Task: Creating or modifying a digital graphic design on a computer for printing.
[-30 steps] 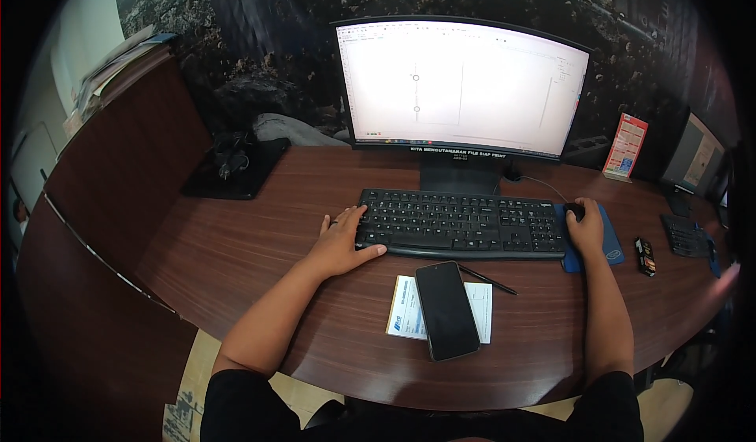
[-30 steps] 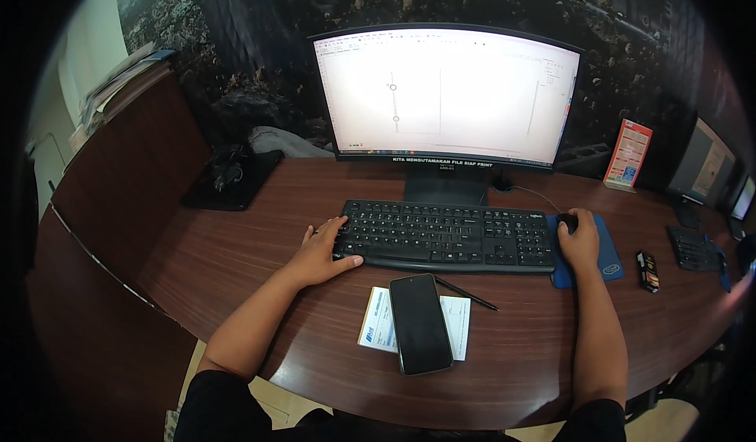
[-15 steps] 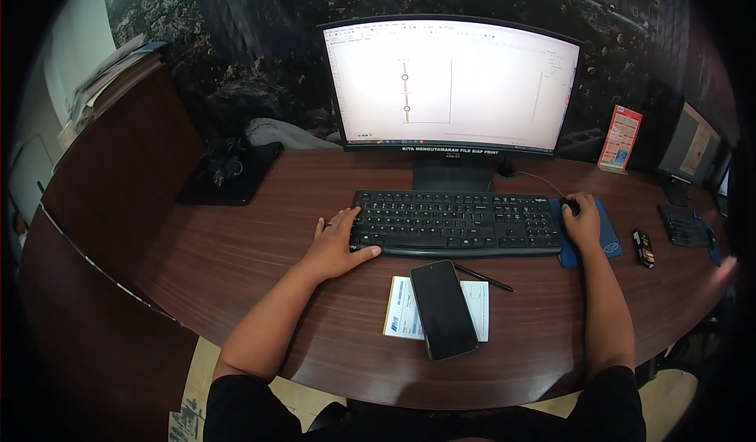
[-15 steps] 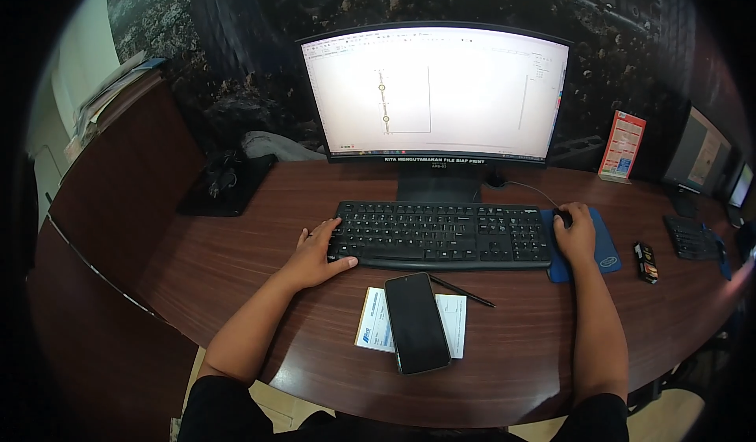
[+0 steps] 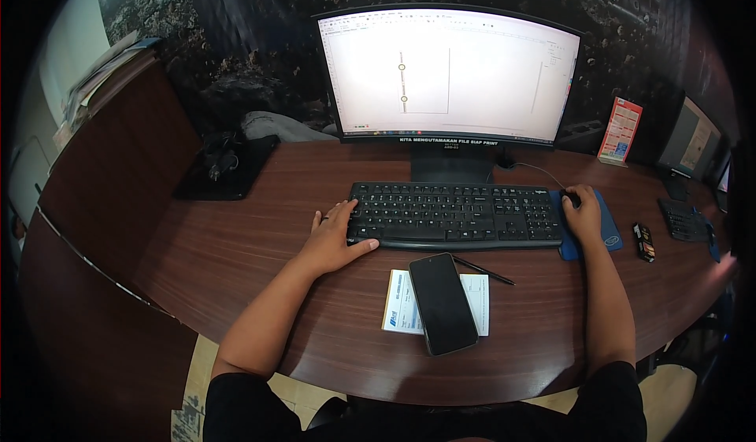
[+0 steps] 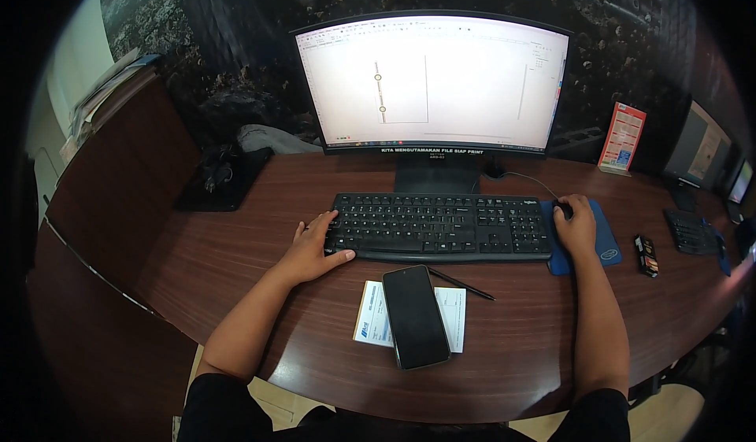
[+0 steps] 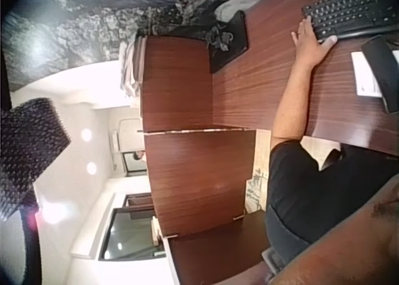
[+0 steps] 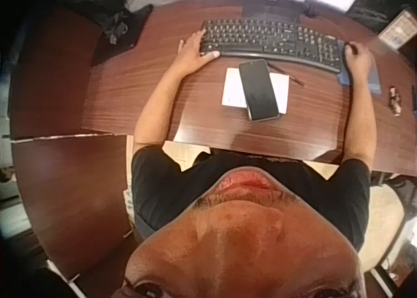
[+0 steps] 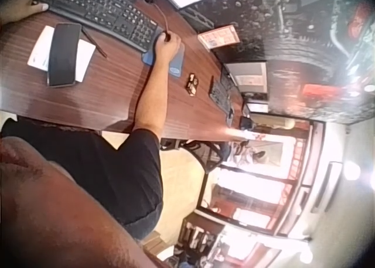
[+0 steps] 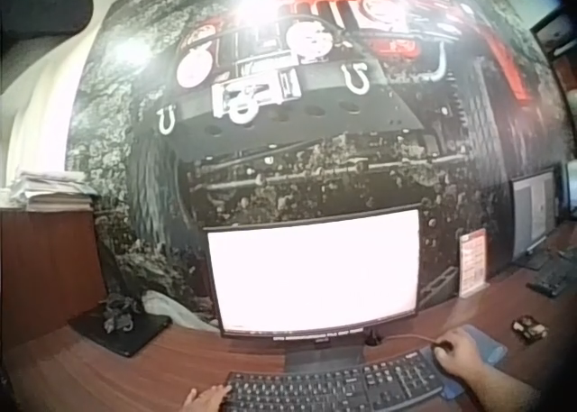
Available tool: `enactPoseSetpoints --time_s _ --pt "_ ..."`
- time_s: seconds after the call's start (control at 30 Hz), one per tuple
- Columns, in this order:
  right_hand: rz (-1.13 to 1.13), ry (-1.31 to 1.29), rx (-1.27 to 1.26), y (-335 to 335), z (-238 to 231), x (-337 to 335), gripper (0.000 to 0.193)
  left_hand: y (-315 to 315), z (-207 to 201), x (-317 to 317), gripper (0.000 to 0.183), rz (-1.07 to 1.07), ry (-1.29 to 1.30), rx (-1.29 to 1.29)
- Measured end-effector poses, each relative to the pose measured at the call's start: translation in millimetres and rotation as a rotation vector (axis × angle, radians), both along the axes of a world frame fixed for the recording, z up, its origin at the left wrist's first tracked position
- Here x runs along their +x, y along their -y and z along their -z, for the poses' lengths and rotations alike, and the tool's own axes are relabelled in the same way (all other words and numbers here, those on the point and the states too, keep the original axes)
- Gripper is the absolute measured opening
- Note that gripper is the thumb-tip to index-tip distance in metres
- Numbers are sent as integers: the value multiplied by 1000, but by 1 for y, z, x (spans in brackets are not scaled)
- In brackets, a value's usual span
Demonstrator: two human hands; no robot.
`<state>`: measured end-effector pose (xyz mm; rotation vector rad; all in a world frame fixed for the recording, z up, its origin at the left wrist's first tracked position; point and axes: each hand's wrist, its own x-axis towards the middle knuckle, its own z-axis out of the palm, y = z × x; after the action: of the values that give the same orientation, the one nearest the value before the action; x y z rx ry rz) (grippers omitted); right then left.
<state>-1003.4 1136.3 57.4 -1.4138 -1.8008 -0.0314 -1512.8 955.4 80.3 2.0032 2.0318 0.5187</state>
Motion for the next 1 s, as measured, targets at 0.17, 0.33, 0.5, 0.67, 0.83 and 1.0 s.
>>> enactPoseSetpoints --time_s 0.17,0.33,0.5,0.67,0.83,1.0 --pt "-9 -6 -13 1 -2 -2 22 -1 3 -2 99 5 1 13" --pt "-12 -11 -4 2 -2 -2 21 0 1 -1 99 2 10 8" --pt "-19 -19 -4 3 -3 -3 21 0 3 -2 103 3 -20 29" --pt "-22 -10 7 2 -3 -3 21 0 2 -2 103 -4 -17 17" --pt "-17 -9 11 0 -1 -1 21 0 1 0 99 1 11 17" --pt "-8 -13 -10 2 -4 -3 22 0 1 -1 99 1 10 13"
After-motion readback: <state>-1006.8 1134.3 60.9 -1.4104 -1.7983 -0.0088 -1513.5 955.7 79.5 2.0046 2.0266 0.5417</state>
